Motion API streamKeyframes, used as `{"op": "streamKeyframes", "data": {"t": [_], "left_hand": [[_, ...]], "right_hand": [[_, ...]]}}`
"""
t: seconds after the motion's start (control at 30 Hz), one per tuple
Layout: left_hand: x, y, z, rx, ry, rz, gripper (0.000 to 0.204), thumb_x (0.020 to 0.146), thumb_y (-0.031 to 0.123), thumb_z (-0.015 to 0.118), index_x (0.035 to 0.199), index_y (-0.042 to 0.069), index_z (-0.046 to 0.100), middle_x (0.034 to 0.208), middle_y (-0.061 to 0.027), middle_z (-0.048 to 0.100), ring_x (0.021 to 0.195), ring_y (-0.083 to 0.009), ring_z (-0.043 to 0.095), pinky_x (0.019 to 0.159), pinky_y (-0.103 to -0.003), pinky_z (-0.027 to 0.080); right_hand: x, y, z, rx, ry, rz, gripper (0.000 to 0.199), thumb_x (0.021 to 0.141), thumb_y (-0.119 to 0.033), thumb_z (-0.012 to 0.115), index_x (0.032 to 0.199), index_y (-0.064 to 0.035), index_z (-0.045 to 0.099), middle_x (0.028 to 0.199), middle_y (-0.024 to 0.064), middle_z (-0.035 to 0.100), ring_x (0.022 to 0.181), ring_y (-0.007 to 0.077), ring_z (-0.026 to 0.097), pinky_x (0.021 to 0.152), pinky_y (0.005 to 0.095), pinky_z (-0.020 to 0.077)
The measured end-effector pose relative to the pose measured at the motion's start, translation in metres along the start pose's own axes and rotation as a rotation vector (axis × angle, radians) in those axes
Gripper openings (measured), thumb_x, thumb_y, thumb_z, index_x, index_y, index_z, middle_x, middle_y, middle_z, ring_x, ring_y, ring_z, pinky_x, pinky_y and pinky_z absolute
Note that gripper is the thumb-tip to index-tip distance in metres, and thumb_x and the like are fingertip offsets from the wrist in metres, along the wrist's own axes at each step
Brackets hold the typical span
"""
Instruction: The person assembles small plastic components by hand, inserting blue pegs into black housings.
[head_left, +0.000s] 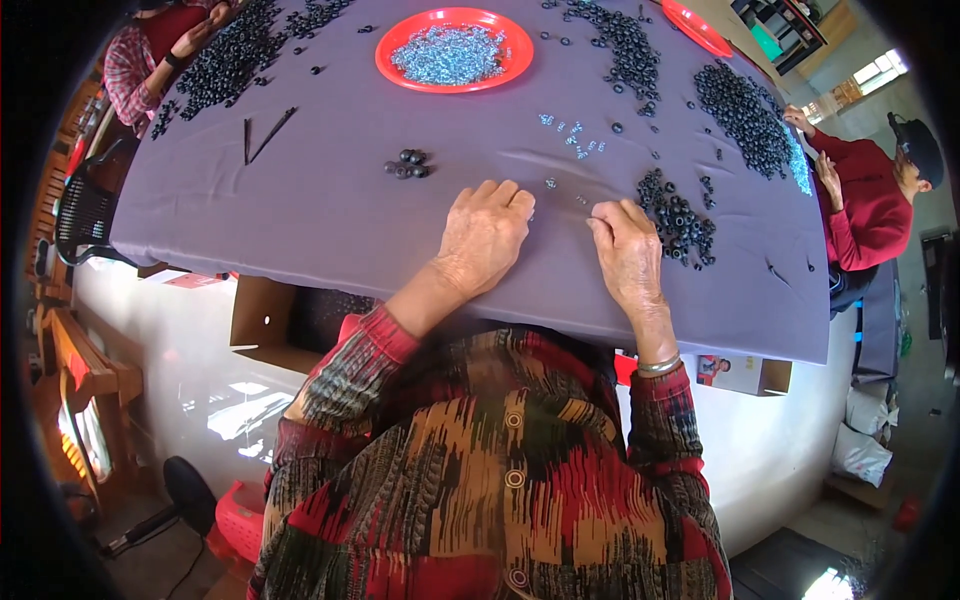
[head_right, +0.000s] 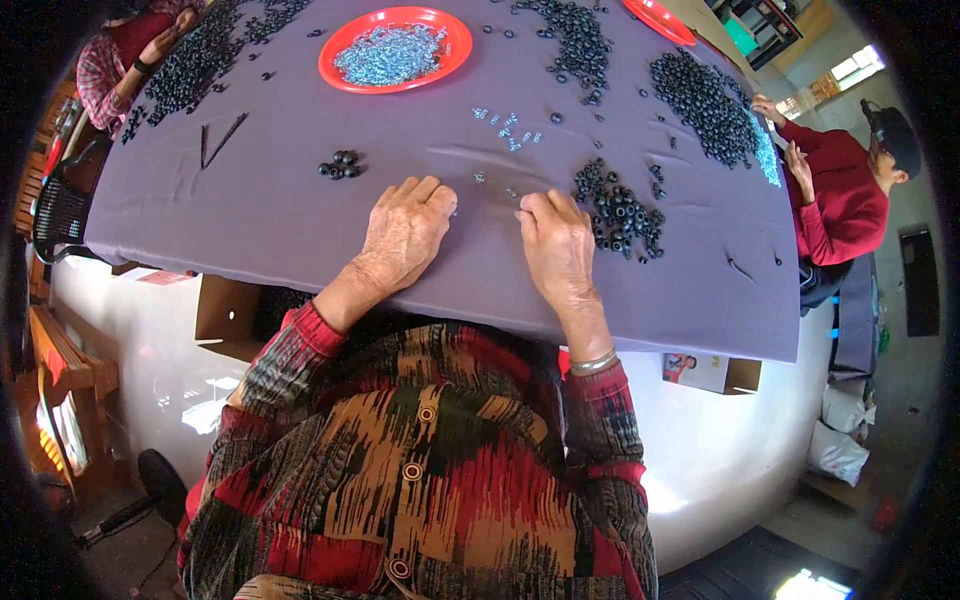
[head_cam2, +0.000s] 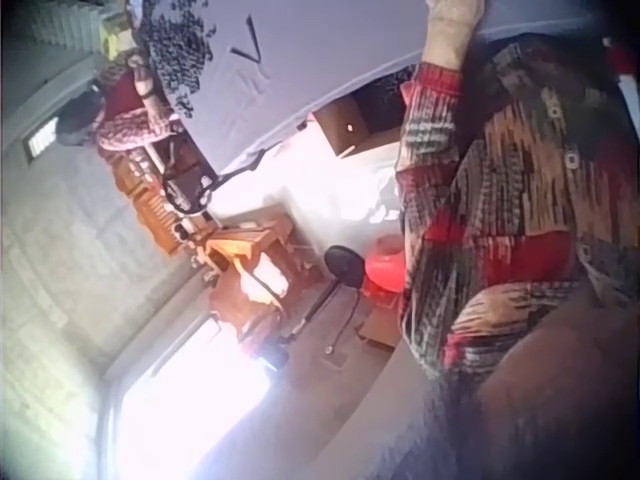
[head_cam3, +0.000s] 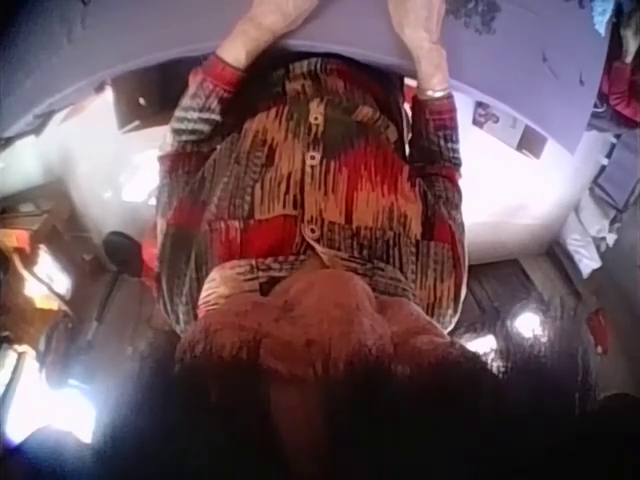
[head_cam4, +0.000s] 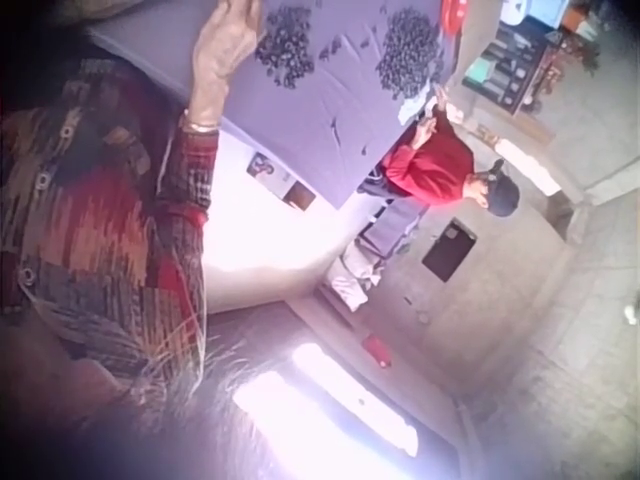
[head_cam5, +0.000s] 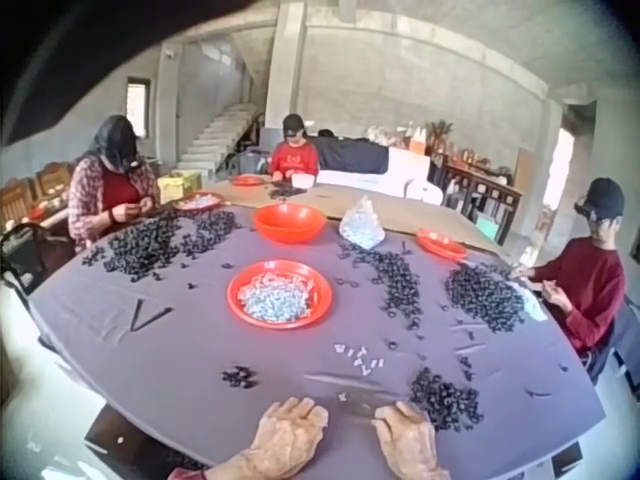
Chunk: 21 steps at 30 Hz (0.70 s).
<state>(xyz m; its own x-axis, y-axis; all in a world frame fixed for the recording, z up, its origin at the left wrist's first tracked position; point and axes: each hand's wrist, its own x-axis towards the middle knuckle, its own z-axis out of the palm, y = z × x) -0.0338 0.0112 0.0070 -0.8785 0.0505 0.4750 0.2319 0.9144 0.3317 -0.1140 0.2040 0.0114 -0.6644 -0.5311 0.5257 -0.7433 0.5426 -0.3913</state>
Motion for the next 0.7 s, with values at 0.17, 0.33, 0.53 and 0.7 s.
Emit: {"op": "streamKeyframes", "data": {"t": [0.17,0.33,0.53,0.7], "left_hand": [[-0.001,-0.003,-0.003,0.045,0.015,-0.05,0.013,0.079,0.005,0.061,0.091,0.004,0.055,0.087,-0.009,0.055,0.081,-0.0278,0.056,0.068,-0.039,0.044],[-0.002,-0.009,0.0,-0.023,0.149,-0.09,0.019,0.081,0.002,0.058,0.1,0.003,0.056,0.087,-0.01,0.055,0.082,-0.029,0.057,0.069,-0.04,0.046],[0.002,-0.014,0.0,-0.292,0.19,-0.252,0.016,0.086,0.001,0.054,0.101,0.004,0.055,0.083,-0.0122,0.052,0.07,-0.031,0.055,0.064,-0.038,0.046],[0.011,-0.021,0.003,-0.466,0.21,-0.273,0.011,0.088,0.003,0.053,0.098,0.003,0.056,0.085,-0.0122,0.055,0.073,-0.0282,0.058,0.067,-0.037,0.047]], "right_hand": [[0.013,-0.013,0.004,0.207,0.011,0.28,0.014,0.076,-0.004,0.068,0.085,-0.0001,0.058,0.077,0.011,0.057,0.069,0.0292,0.057,0.064,0.036,0.0476],[0.037,-0.01,0.026,0.002,-0.004,-0.056,0.013,0.074,-0.006,0.069,0.082,-0.0018,0.06,0.075,0.0094,0.057,0.067,0.027,0.058,0.059,0.0393,0.0464],[0.049,-0.015,0.041,0.005,-0.082,0.035,0.012,0.073,-0.008,0.069,0.077,-0.0024,0.059,0.073,0.0092,0.057,0.063,0.0269,0.059,0.062,0.0397,0.0465],[0.051,-0.011,0.041,0.093,-0.062,-0.057,0.011,0.071,-0.006,0.068,0.073,-0.0037,0.057,0.067,0.0063,0.057,0.059,0.0238,0.058,0.061,0.0357,0.0456]]}}
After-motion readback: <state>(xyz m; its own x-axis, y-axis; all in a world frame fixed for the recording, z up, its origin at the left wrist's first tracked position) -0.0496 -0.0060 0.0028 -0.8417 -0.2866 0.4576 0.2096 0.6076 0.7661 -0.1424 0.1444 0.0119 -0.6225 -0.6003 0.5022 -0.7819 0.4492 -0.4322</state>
